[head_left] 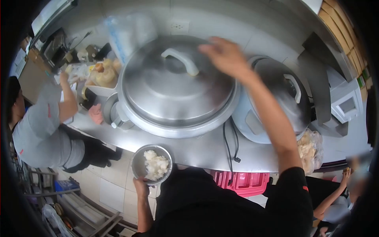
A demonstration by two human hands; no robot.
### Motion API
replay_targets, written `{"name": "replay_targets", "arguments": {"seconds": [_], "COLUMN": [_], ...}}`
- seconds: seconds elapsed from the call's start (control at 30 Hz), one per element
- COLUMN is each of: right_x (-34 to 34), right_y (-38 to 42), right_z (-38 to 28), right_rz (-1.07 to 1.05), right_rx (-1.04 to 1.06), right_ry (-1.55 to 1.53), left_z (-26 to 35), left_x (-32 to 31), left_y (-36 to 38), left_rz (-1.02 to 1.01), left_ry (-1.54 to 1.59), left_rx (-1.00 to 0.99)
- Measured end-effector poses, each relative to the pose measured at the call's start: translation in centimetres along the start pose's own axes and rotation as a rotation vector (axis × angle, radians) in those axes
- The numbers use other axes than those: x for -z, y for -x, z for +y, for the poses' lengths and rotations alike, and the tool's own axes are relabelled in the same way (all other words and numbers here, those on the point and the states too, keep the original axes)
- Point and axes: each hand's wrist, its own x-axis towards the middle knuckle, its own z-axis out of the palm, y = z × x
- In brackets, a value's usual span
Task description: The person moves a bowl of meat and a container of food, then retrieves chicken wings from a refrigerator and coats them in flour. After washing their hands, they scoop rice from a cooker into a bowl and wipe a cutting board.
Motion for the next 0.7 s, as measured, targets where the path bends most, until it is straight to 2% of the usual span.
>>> {"name": "replay_targets", "arguments": {"seconds": [0.03, 0.13, 0.27, 0.37, 0.4, 0.43, 0.47, 0.5, 0.53, 0.57, 0.63, 0.7], "right_x": [-3.3, -9.8, -10.2, -9.2, -8.5, -6.7, -5.7, -3.0, -0.7, 2.3, 6.2, 9.4], "right_y": [-1.3, -3.9, -4.9, -4.9, -5.1, -5.8, -7.1, -8.2, -9.1, -7.6, -7.5, -7.2], "right_z": [-0.9, -2.9, -3.0, -2.5, -2.2, -2.5, -1.7, -0.7, 1.0, -0.4, 1.5, 4.3], "right_rz": [-0.036, -0.178, -0.2, -0.053, -0.002, -0.038, 0.085, -0.039, -0.005, -0.019, 0.065, 0.129], "right_rx": [0.095, 0.046, -0.004, 0.097, 0.145, 0.126, 0.215, 0.121, 0.205, 0.201, -0.079, -0.13], "right_ry": [0.029, 0.2, 0.116, 0.126, 0.115, 0.156, 0.21, 0.188, 0.236, 0.25, 0.13, 0.226], "left_z": [0.1, -1.1, -1.5, -0.4, 0.0, -1.5, -2.3, -3.1, -2.7, -2.0, -0.3, 0.3], "left_x": [-0.6, -0.2, -0.5, -1.4, -1.4, -0.5, 0.0, 0.6, 0.3, 0.0, -1.4, -2.0], "left_y": [0.1, -1.0, -0.5, 0.8, 1.3, -0.3, -0.9, -1.0, -0.6, 0.0, 1.0, 1.2], "left_rz": [-0.02, -0.086, -0.063, -0.034, -0.036, -0.001, 0.033, 0.006, -0.024, -0.008, -0.043, -0.033], "left_ry": [0.011, -0.008, 0.064, 0.048, -0.004, -0.07, -0.139, -0.149, -0.156, -0.156, -0.072, -0.087], "left_rx": [-0.006, 0.015, -0.006, -0.032, -0.047, -0.091, -0.133, -0.117, -0.111, -0.09, -0.014, -0.02]}}
